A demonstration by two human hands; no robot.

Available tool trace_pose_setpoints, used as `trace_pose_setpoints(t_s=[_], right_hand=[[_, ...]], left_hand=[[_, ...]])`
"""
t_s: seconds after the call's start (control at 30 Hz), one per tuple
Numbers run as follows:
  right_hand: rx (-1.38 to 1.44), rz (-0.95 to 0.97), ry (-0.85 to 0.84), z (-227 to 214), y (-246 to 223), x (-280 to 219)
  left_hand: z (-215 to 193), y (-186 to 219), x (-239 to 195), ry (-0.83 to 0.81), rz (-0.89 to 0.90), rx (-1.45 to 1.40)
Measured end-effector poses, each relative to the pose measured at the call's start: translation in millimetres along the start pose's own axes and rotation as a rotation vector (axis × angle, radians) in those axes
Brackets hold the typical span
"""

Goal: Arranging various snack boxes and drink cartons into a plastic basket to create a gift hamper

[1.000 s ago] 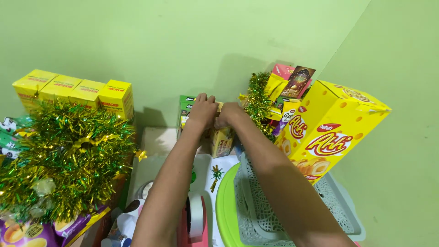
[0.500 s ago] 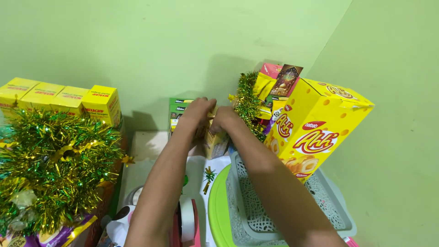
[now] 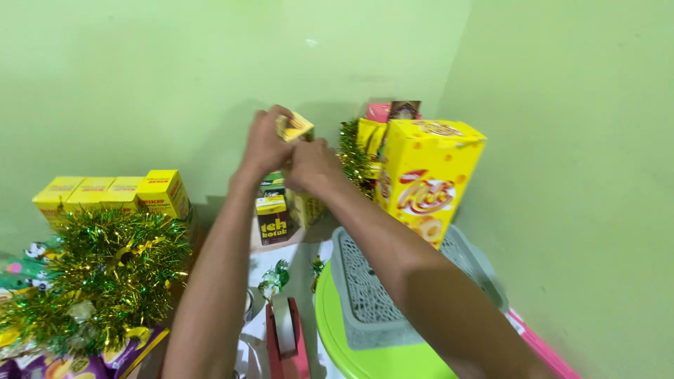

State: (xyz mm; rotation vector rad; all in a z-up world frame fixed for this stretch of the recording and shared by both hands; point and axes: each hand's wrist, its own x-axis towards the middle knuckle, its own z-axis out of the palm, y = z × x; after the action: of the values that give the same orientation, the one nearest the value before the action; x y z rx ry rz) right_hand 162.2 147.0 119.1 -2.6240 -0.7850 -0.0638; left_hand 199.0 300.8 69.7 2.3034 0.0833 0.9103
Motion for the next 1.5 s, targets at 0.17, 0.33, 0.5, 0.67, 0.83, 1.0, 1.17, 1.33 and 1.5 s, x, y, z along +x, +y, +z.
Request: trace_pose_setpoints(t_s=[0.17,0.33,0.5,0.67,0.83,1.0,1.17,1.33,1.5], right_hand=[[0.07,-0.163,0.094,-51.4,-14.1,-84.9],[0.287,-0.379,0.106,-102.5,-1.4,-191.2],[0.426,-0.377,0.011,-110.5,40.5,-250.1],[0.549,-0.541,0.123,-117.2,96.2,-293.4],[0.572,-0.435,0.04,-130.9,146.2,-309.1],[0.567,-0.52,0.194,-127.2,202.7,-284.7],[0.687,-0.502,0.233,-146.5,240.1,-271.7],[0.668,-0.273,0.116,-167.2,259.8,-248.1],[0.657,-0.26,0.098,-156.1,277.6,-209.9]], left_hand=[[-66.3,70.2,-37.6,0.152,0.09,-0.031],[-112.5,131.5,-83.5,0.386,0.188,-0.013],[-121.3,195.1,-130.7,0.484,0.244,0.115],[-102.8,220.5,-153.9,0.535,0.247,0.134],[-77.1,224.6,-166.7,0.532,0.1,0.052],[-55.0,203.0,-164.0,0.593,0.077,0.11],[-37.8,212.8,-184.7,0.548,0.046,-0.033],[-12.8,225.7,-195.4,0.45,-0.164,-0.184],[22.6,202.6,-191.6,0.529,-0.106,-0.116]])
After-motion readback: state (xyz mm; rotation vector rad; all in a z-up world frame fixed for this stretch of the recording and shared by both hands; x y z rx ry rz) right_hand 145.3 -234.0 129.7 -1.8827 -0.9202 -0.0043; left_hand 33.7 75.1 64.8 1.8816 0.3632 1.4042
